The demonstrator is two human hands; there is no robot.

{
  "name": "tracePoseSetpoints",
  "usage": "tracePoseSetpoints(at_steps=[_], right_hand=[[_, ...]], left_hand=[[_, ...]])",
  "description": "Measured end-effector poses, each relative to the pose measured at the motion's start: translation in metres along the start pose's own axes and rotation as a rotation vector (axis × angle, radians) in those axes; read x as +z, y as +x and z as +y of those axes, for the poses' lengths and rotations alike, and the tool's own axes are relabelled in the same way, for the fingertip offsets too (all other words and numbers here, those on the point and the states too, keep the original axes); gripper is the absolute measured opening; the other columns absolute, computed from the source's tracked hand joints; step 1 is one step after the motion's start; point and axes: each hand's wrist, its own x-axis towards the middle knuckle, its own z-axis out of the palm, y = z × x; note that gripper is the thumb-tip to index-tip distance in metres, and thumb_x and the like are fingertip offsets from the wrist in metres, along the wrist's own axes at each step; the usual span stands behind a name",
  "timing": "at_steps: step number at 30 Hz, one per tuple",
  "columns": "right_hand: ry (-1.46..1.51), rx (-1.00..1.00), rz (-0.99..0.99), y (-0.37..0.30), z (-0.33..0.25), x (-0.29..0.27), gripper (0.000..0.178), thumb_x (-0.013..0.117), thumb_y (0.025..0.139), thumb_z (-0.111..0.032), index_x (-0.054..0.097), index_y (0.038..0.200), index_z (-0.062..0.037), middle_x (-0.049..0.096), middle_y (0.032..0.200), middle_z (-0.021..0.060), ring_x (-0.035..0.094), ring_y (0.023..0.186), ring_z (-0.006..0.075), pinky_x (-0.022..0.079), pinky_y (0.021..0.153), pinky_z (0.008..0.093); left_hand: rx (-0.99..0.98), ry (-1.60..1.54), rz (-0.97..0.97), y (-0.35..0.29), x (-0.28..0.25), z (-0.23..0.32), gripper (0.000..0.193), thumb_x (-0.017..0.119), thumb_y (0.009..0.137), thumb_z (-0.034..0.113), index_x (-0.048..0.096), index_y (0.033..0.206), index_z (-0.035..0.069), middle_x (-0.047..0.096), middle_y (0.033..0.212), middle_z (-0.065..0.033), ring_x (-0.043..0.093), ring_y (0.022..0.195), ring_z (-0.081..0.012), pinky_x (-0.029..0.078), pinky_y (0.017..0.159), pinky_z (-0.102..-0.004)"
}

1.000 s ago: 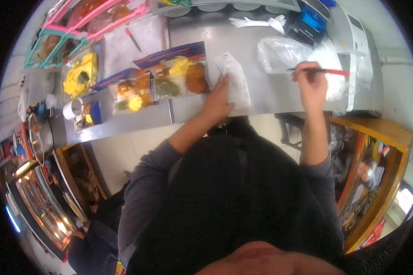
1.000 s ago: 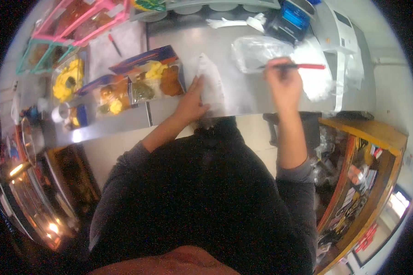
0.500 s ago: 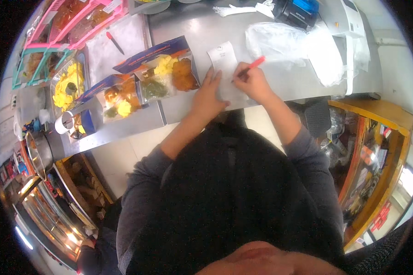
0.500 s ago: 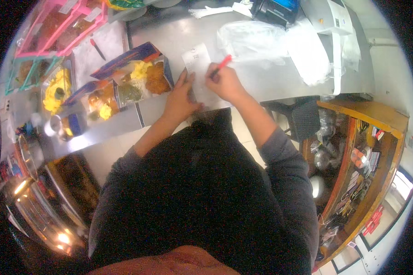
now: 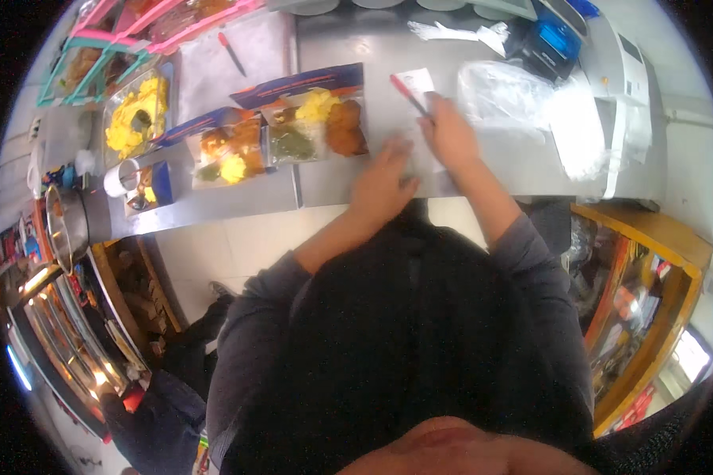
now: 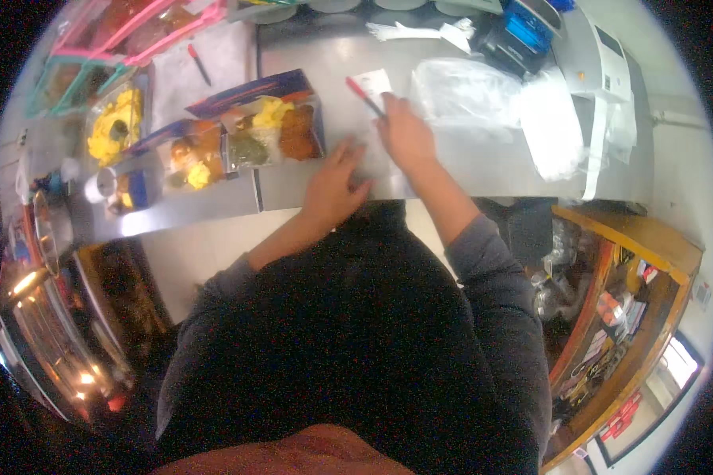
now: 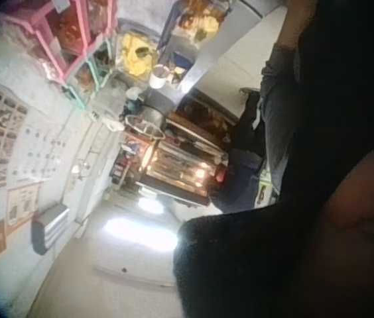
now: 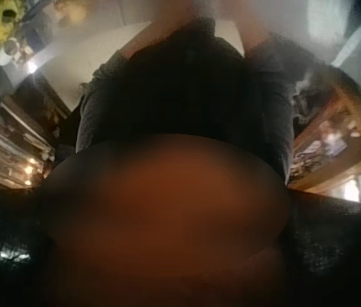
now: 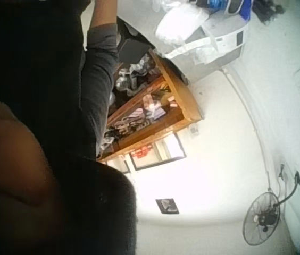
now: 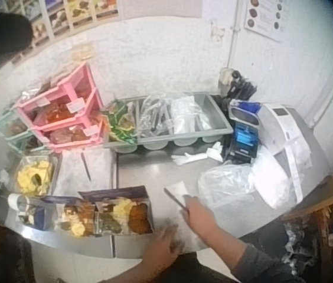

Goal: The person packs snack boxes into clear plastic bags at a counter. They open the bags, insert the boxes, and seal them before placing them on a nearby wooden counter.

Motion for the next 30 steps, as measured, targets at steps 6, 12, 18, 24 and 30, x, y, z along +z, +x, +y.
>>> tracePoseSetpoints(at_steps=[6,12,18,24,30], right_hand=[[0.173,-0.297,0.11,0.007,-0.03,-0.014,0.032,0.066,0.081,-0.016,0.057,0.11,-0.0092,0.054,0.099,0.0158,0.055,0.094,0.0354,0.046,0.082,0.0442],[0.065,-0.467,-0.153,0.0,-0.078,0.0,0.009,0.067,0.078,-0.015,0.066,0.082,-0.0061,0.054,0.09,0.0105,0.053,0.09,0.0308,0.045,0.077,0.04],[0.388,-0.268,0.069,-0.037,-0.038,-0.002,0.038,0.076,0.072,-0.012,0.054,0.102,-0.0064,0.051,0.098,0.0099,0.053,0.091,0.0241,0.046,0.078,0.0362],[0.49,0.028,0.328,-0.017,-0.07,0.008,0.071,0.075,0.071,-0.006,0.033,0.128,-0.006,0.048,0.114,0.0138,0.055,0.101,0.0232,0.051,0.081,0.0348],[0.818,0.032,0.034,-0.015,-0.062,-0.029,0.064,0.058,0.079,0.007,0.033,0.137,-0.0059,0.058,0.113,0.0149,0.06,0.102,0.0199,0.048,0.084,0.0297]], left_hand=[[0.182,0.195,0.522,-0.046,-0.07,-0.041,0.039,0.06,0.077,0.007,0.056,0.116,0.004,0.054,0.114,-0.0185,0.056,0.102,-0.037,0.047,0.086,-0.0418],[0.148,0.138,0.34,-0.06,-0.071,-0.079,0.044,0.058,0.074,0.002,0.056,0.118,0.005,0.054,0.116,-0.0187,0.054,0.104,-0.0386,0.047,0.088,-0.0421],[0.341,0.07,0.278,-0.082,-0.051,-0.064,0.044,0.064,0.072,0.005,0.056,0.116,0.005,0.054,0.111,-0.018,0.055,0.097,-0.0366,0.047,0.083,-0.0432],[0.147,0.051,0.986,-0.013,-0.071,-0.042,0.077,0.082,0.062,0.019,0.04,0.125,0.003,0.043,0.117,-0.0158,0.047,0.08,-0.025,0.044,0.073,-0.0347],[0.289,-0.177,0.794,-0.005,-0.097,-0.037,0.09,0.079,0.063,0.003,0.028,0.136,0.002,0.038,0.13,-0.017,0.055,0.092,-0.0224,0.049,0.08,-0.0338]])
